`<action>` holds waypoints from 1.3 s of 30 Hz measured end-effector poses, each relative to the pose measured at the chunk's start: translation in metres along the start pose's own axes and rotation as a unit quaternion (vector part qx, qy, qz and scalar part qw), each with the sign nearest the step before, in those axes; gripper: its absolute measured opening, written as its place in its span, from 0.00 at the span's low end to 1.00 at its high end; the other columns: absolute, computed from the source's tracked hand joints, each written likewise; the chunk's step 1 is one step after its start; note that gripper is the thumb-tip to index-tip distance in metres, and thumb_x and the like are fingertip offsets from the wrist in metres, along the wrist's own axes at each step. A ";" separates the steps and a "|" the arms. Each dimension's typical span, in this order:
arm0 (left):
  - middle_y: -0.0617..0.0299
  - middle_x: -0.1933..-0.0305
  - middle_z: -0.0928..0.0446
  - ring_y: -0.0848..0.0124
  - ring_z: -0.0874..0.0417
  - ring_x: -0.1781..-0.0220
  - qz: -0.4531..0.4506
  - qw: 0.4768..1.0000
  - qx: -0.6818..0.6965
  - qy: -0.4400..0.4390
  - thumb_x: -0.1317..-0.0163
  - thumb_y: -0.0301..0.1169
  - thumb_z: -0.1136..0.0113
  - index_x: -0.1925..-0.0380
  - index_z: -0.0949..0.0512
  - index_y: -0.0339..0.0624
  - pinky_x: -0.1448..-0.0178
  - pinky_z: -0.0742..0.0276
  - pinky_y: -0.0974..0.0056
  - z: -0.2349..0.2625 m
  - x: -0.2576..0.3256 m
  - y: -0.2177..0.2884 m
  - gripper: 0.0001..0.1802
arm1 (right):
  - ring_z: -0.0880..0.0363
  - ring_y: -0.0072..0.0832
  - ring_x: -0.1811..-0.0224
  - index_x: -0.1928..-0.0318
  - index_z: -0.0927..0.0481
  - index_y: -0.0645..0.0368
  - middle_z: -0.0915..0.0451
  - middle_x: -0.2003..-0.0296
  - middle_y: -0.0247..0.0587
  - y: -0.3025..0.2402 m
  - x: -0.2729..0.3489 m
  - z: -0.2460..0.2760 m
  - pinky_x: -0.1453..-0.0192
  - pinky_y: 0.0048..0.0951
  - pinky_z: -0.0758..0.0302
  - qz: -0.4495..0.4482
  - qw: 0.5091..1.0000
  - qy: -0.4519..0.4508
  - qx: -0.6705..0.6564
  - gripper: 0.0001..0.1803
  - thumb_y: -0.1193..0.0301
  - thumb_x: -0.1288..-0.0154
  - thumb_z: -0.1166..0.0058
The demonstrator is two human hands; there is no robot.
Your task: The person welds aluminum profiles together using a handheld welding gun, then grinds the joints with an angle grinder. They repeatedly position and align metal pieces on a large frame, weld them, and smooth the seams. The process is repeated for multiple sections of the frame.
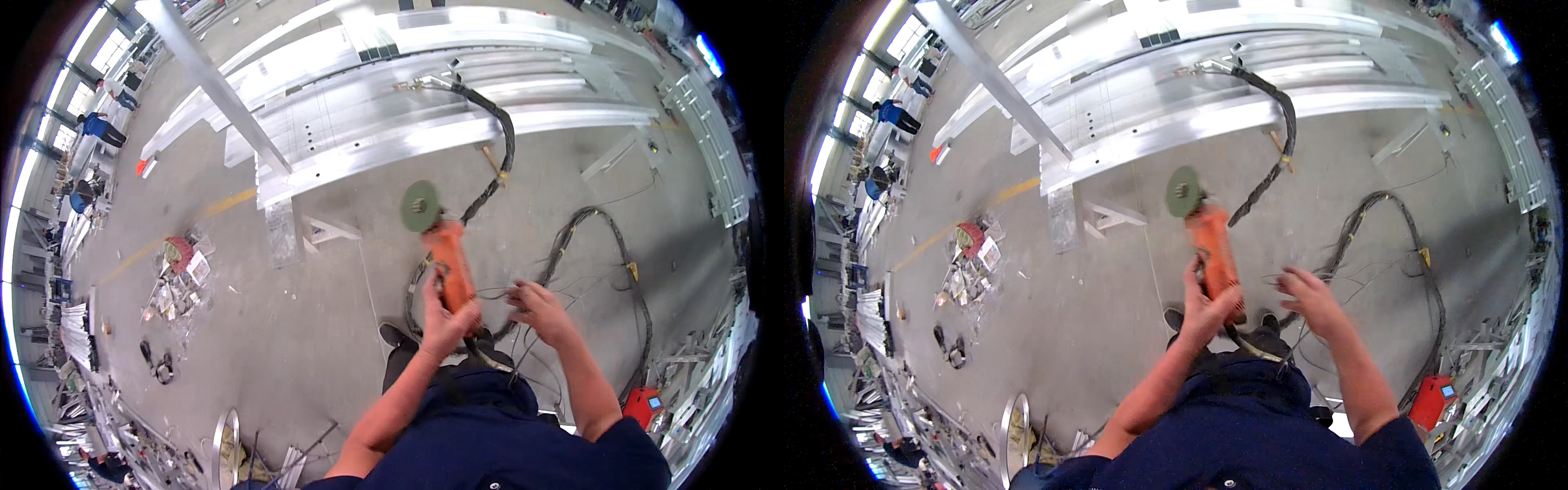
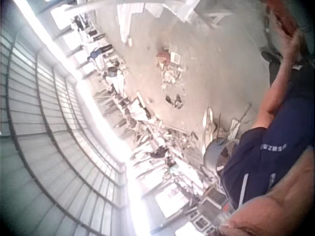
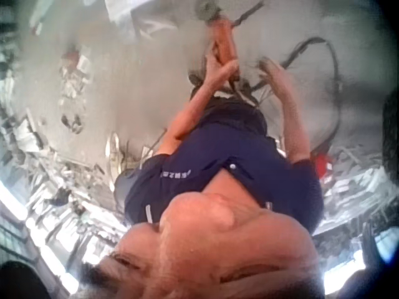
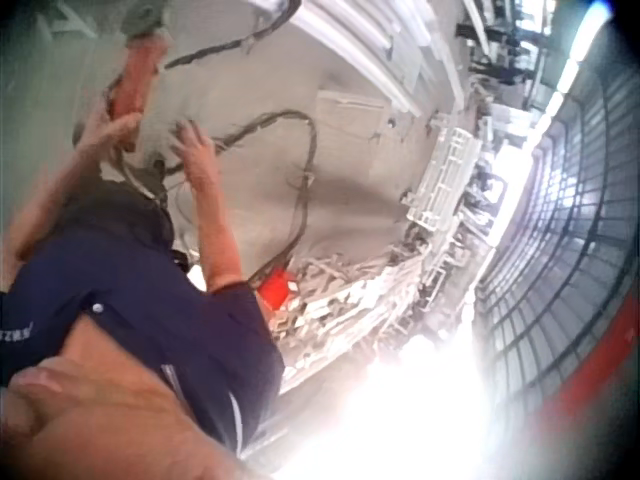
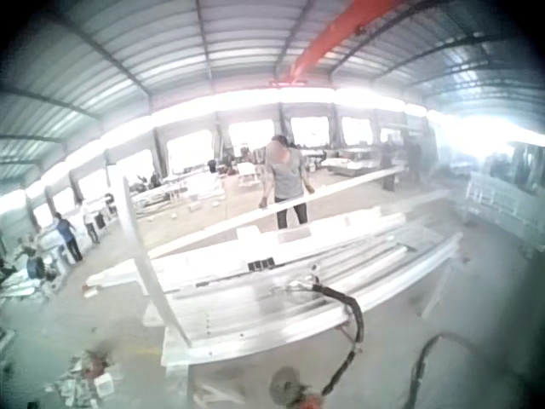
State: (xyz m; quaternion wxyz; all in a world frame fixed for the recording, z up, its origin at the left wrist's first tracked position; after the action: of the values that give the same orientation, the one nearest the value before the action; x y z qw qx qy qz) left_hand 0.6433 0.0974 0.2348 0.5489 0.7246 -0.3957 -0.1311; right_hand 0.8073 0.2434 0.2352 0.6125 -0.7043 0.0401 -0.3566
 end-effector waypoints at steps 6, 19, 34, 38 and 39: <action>0.44 0.34 0.38 0.60 0.31 0.34 -0.132 0.969 -0.155 -0.143 0.49 0.34 0.27 0.28 0.55 0.35 0.34 0.31 0.56 0.027 0.001 0.084 0.56 | 0.18 0.31 0.54 0.46 0.25 0.61 0.19 0.56 0.40 -0.077 -0.082 -0.143 0.48 0.36 0.20 -0.050 0.958 -0.074 -0.271 0.19 0.66 0.34 0.41; 0.36 0.33 0.35 0.45 0.27 0.35 -0.046 0.928 -0.293 -0.226 0.46 0.35 0.28 0.27 0.51 0.34 0.36 0.27 0.54 0.139 -0.053 0.092 0.53 | 0.18 0.41 0.56 0.47 0.28 0.64 0.21 0.58 0.49 -0.120 -0.192 -0.215 0.49 0.47 0.18 -0.043 0.929 -0.063 -0.362 0.24 0.73 0.47 0.41; 0.33 0.37 0.35 0.42 0.27 0.38 -0.154 0.857 -0.449 -0.199 0.50 0.24 0.36 0.29 0.51 0.28 0.35 0.30 0.50 0.148 -0.237 0.153 0.49 | 0.18 0.31 0.67 0.62 0.22 0.64 0.19 0.68 0.41 -0.171 -0.373 -0.206 0.59 0.35 0.20 -0.014 0.914 0.042 -0.404 0.12 0.75 0.48 0.38; 0.38 0.38 0.30 0.45 0.25 0.39 -0.116 0.866 -0.445 -0.194 0.50 0.26 0.32 0.30 0.44 0.33 0.37 0.28 0.51 0.172 -0.257 0.152 0.47 | 0.18 0.30 0.70 0.66 0.19 0.65 0.18 0.73 0.42 -0.149 -0.394 -0.201 0.61 0.32 0.20 -0.077 0.959 0.118 -0.247 0.13 0.70 0.51 0.38; 0.39 0.41 0.27 0.43 0.24 0.42 -0.092 0.884 -0.415 -0.196 0.50 0.27 0.30 0.32 0.39 0.33 0.40 0.27 0.50 0.175 -0.260 0.164 0.44 | 0.18 0.32 0.72 0.65 0.19 0.66 0.18 0.71 0.45 -0.158 -0.392 -0.204 0.63 0.35 0.18 -0.071 0.942 0.099 -0.314 0.15 0.69 0.52 0.37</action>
State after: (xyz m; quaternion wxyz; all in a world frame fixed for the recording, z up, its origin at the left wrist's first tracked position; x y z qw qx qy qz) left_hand 0.2938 0.1492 0.2546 0.6963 0.4231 -0.3361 -0.4724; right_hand 0.3436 0.3053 0.1979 0.3264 -0.8228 0.1603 -0.4368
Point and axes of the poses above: each hand's wrist, its own x-axis away from the middle knuckle, its own z-axis out of the back of the hand, y = z × x, the point moved 7 cm from there along -x, towards the middle knuckle
